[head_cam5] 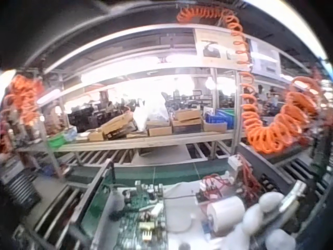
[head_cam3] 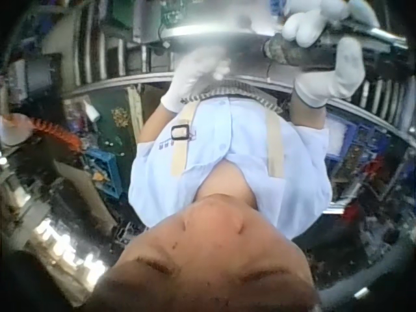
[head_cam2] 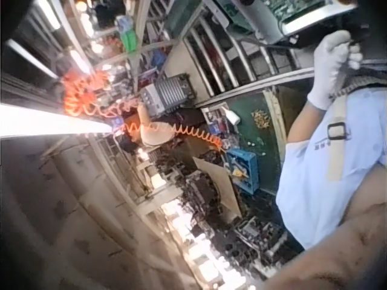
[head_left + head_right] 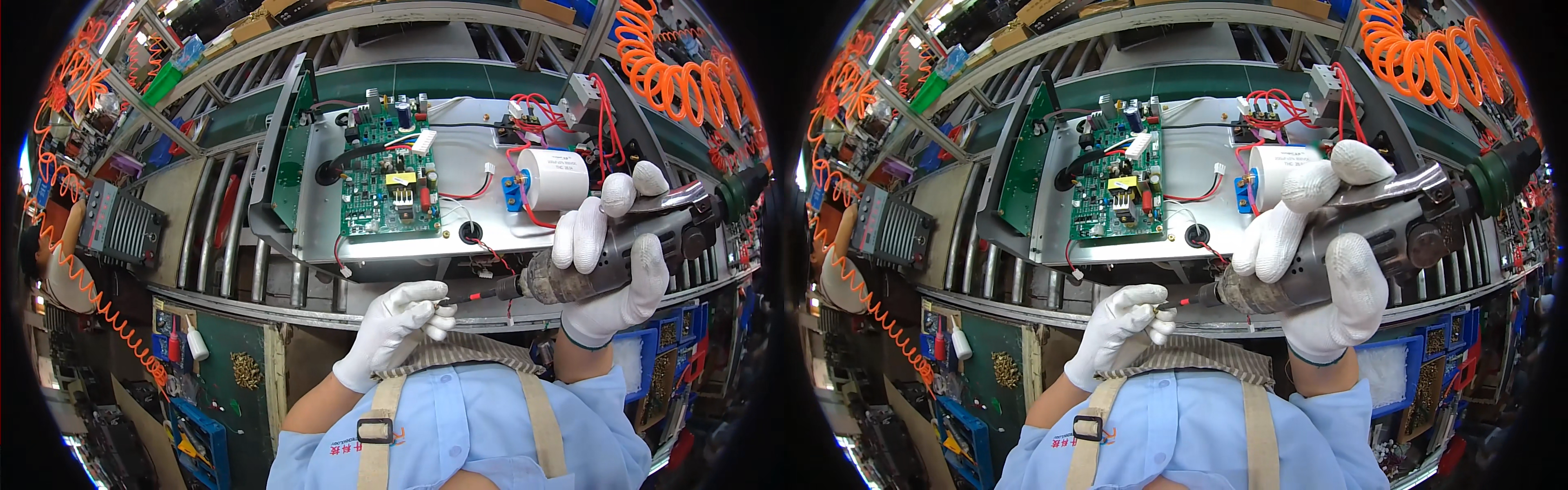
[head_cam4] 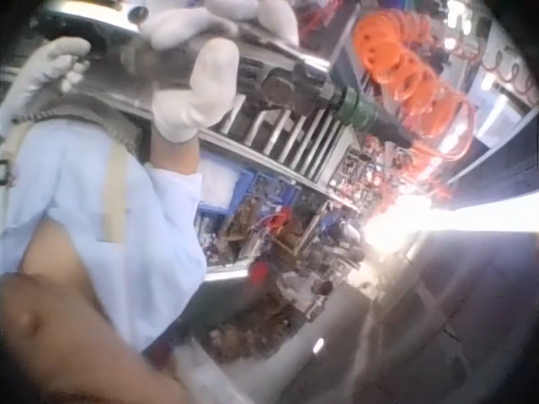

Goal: The person assembles an electronic device by securing a green circuit board into a metal chassis using a pneumatic screwdriver. They repeatedly pick up screws, align the board, and drive fasteners into the chassis while wearing white gloves. The task involves handling the board, the screwdriver, and the screws in a repetitive assembly sequence.

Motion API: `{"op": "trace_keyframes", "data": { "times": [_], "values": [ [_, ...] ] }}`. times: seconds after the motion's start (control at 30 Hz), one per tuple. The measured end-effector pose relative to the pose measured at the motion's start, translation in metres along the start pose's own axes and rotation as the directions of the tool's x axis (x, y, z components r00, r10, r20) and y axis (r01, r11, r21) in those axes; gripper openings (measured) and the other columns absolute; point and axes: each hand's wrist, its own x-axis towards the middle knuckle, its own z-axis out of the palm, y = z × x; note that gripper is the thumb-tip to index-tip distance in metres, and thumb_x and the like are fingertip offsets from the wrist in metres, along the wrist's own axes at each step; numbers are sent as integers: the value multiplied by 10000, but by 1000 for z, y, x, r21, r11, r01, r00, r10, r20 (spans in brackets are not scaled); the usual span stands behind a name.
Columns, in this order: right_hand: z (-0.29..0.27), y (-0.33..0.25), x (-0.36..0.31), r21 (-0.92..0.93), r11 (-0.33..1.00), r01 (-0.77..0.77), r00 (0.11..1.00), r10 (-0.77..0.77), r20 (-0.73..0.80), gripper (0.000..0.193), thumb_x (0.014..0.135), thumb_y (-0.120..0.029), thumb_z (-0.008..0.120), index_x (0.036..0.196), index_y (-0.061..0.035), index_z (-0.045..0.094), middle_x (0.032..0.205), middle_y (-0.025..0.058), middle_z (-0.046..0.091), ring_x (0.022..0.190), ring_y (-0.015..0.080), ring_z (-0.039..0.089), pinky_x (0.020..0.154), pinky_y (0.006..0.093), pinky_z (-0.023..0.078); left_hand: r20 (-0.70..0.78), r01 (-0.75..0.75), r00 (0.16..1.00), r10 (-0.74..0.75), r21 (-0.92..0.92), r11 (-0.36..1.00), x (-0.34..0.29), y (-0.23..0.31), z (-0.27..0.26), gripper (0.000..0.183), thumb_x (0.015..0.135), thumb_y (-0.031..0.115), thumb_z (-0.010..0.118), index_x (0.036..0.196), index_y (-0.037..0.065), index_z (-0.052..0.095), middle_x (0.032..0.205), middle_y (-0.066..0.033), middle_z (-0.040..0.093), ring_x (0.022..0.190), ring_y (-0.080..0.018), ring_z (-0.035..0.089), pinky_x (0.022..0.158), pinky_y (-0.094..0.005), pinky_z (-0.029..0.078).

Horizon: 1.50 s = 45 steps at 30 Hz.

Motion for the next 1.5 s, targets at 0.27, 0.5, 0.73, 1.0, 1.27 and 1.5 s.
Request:
{"op": "trace_keyframes", "data": {
  "times": [0.27, 0.5, 0.73, 1.0, 1.27, 1.5],
  "values": [
    [8, 8, 3, -84, 995, 44, 999, -43, 5, 561, 926, -242, 535, 1394, -3, 338, 1075, 105, 526, 650, 136, 517, 575, 324, 482, 139, 143, 985, -106, -292, 946, 1, 0, -11, 317, 920, 98, 632, 1220, 19, 567, 1039, -157, 627, 862, -198, 623, 734, -266, 506],
    [-5, 13, 5, 29, 998, 51, 989, -54, 135, 564, 896, -249, 580, 1361, -3, 375, 998, 94, 522, 573, 120, 512, 503, 295, 499, 134, 154, 982, -130, -185, 971, 1, 1, -13, 320, 919, 92, 631, 1210, -24, 562, 1039, -173, 623, 846, -209, 641, 731, -284, 532],
    [2, 14, -1, -10, 1000, 19, 1000, -19, -14, 504, 939, -241, 519, 1363, -3, 386, 1092, 114, 546, 590, 111, 464, 547, 304, 450, -43, -229, 968, 249, 263, 937, -8, 3, 6, 282, 913, -19, 583, 1189, -72, 578, 1099, -205, 656, 919, -250, 687, 783, -312, 591],
    [-8, 11, 0, 47, 991, 127, 981, -118, -156, 523, 950, -265, 481, 1399, -23, 365, 1222, 119, 578, 663, 155, 502, 616, 369, 464, -221, -294, 930, 294, 30, 955, -9, 14, 5, 311, 921, 79, 621, 1217, 9, 556, 1067, -188, 659, 892, -253, 693, 676, -314, 602],
    [-8, 21, -2, -18, 990, 137, 982, -138, -132, 512, 950, -262, 466, 1391, -20, 375, 1217, 110, 568, 637, 128, 453, 596, 335, 414, -228, -240, 943, 242, 39, 970, -11, 16, 12, 302, 924, 73, 615, 1213, 7, 558, 1092, -181, 647, 871, -252, 697, 658, -306, 597],
    [12, 24, -6, -74, 971, 228, 974, -228, 1, 537, 926, -262, 547, 1366, -5, 376, 1006, 73, 479, 622, 102, 448, 556, 299, 439, -189, -139, 974, 124, -70, 988, -5, 19, 6, 249, 932, 79, 606, 1174, 20, 598, 1051, -151, 654, 869, -223, 686, 611, -292, 528]
  ]
}}
